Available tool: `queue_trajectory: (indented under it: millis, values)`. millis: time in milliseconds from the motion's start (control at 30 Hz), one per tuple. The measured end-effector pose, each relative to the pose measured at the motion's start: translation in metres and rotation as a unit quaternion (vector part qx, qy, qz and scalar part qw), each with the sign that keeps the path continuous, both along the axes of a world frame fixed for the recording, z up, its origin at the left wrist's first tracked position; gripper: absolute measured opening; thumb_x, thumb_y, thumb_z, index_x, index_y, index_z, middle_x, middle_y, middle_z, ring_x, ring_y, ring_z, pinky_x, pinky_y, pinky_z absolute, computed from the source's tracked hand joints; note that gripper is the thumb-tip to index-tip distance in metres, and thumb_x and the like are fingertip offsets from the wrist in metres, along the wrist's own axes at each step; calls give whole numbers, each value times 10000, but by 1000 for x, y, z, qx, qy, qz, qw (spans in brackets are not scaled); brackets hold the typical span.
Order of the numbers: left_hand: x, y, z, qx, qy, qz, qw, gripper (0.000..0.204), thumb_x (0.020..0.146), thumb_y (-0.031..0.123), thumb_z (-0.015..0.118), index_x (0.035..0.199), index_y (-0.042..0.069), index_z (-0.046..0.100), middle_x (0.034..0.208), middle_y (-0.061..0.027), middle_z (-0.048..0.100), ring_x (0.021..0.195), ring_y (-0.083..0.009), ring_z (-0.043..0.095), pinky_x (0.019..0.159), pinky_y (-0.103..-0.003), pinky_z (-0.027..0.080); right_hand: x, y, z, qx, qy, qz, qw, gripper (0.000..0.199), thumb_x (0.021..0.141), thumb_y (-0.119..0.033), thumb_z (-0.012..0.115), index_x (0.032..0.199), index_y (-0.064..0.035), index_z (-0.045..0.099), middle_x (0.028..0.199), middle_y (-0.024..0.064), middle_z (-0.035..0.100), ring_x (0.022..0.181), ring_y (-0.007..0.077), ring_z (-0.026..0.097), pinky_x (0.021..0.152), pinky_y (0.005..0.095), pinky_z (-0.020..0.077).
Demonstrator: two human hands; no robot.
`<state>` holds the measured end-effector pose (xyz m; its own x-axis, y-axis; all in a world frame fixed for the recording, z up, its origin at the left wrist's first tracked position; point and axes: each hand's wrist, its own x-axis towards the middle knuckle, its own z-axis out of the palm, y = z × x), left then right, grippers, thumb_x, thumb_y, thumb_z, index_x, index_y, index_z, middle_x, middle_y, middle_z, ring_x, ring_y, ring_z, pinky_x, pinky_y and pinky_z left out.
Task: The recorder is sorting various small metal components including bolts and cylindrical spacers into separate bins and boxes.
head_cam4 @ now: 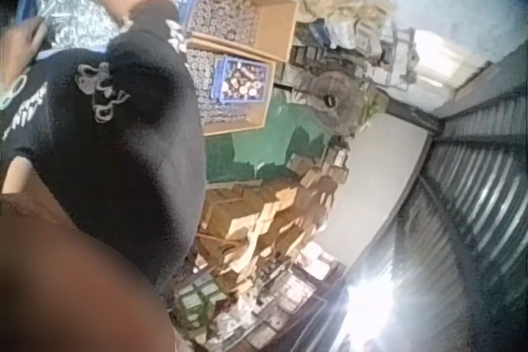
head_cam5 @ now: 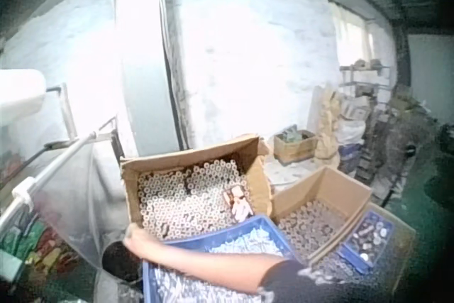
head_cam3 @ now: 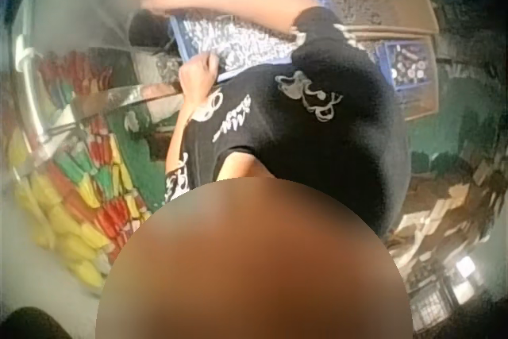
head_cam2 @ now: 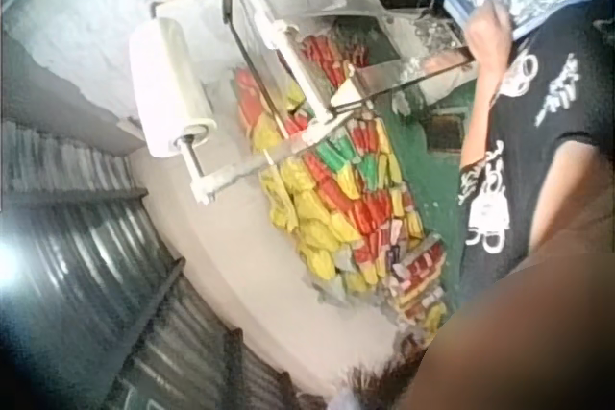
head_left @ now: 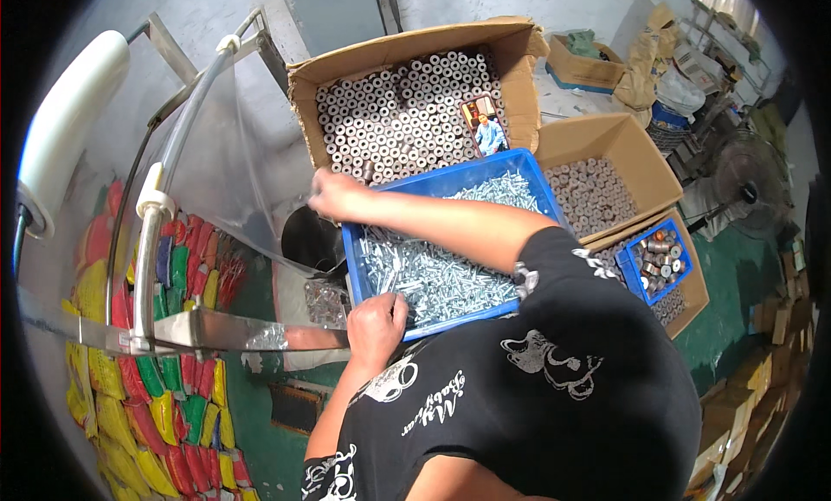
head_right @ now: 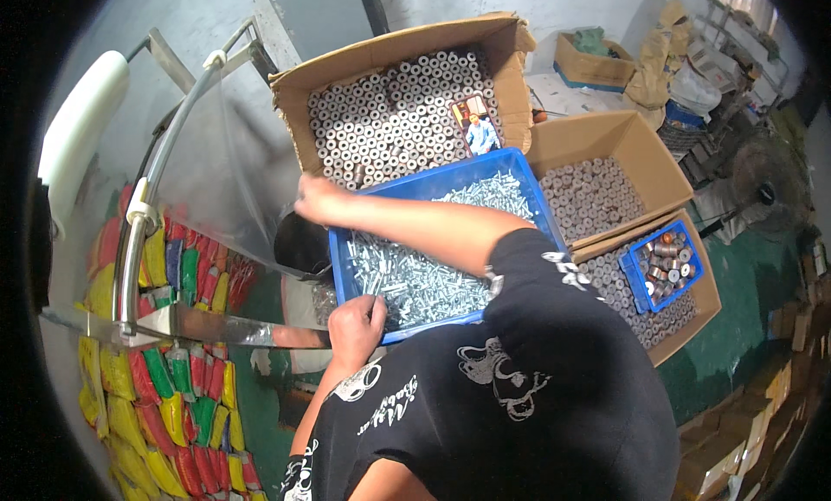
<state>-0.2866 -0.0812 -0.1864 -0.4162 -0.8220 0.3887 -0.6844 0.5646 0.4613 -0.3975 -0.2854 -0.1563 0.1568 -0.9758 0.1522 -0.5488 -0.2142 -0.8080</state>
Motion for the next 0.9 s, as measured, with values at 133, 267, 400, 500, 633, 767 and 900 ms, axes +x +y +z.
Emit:
queue_trajectory:
  millis: [133,267,400,500,633,767,900]
  values:
    - [-7,-2,0,-22,-25,-17,999,289,857,167,661,630,16,565,625,-198,576,595,-395,590,563,-484,466,34,-5,-18,2,58,13,998,445,888,-321,633,1207,-19,562,1076,264,659,1027,420,635,901,469,504]
    - [-3,1,-4,-34,-5,0,999,299,854,168,668,624,17,549,627,-193,562,597,-393,580,558,-476,457,-21,38,-33,-142,-32,108,983,406,910,-242,611,1268,-56,557,1078,218,667,1020,395,639,901,447,510]
    - [-3,1,-5,-37,18,10,999,301,859,175,669,632,20,547,631,-192,556,596,-392,577,557,-475,453,-158,114,-45,-104,216,122,963,358,896,-184,582,1235,-68,585,1012,237,656,971,414,635,853,507,509]
    - [-1,4,-7,-33,5,39,999,277,867,156,672,666,6,555,648,-198,561,601,-389,572,552,-457,437,-215,166,-46,73,421,165,889,256,820,-198,664,1027,-49,685,1041,198,663,985,380,647,853,502,520]
    - [-2,2,-5,-26,-46,35,998,289,879,205,653,685,7,571,672,-216,568,629,-406,583,569,-474,445,-234,201,-62,-37,413,120,902,409,749,-248,783,1081,-49,649,1121,179,611,1089,366,586,926,469,504]
    - [-7,2,-5,-18,-78,41,996,283,880,207,649,691,7,582,681,-217,577,635,-407,588,575,-475,449,-237,195,-62,7,392,117,913,325,821,-204,706,1099,-46,645,1106,201,620,1081,370,605,903,464,515]
    - [-9,5,-7,-44,-94,42,994,316,867,205,659,638,14,556,646,-207,571,616,-406,587,572,-493,454,-238,193,-77,-35,386,105,916,245,871,-151,591,1090,-41,612,1049,221,635,943,421,653,804,496,536]
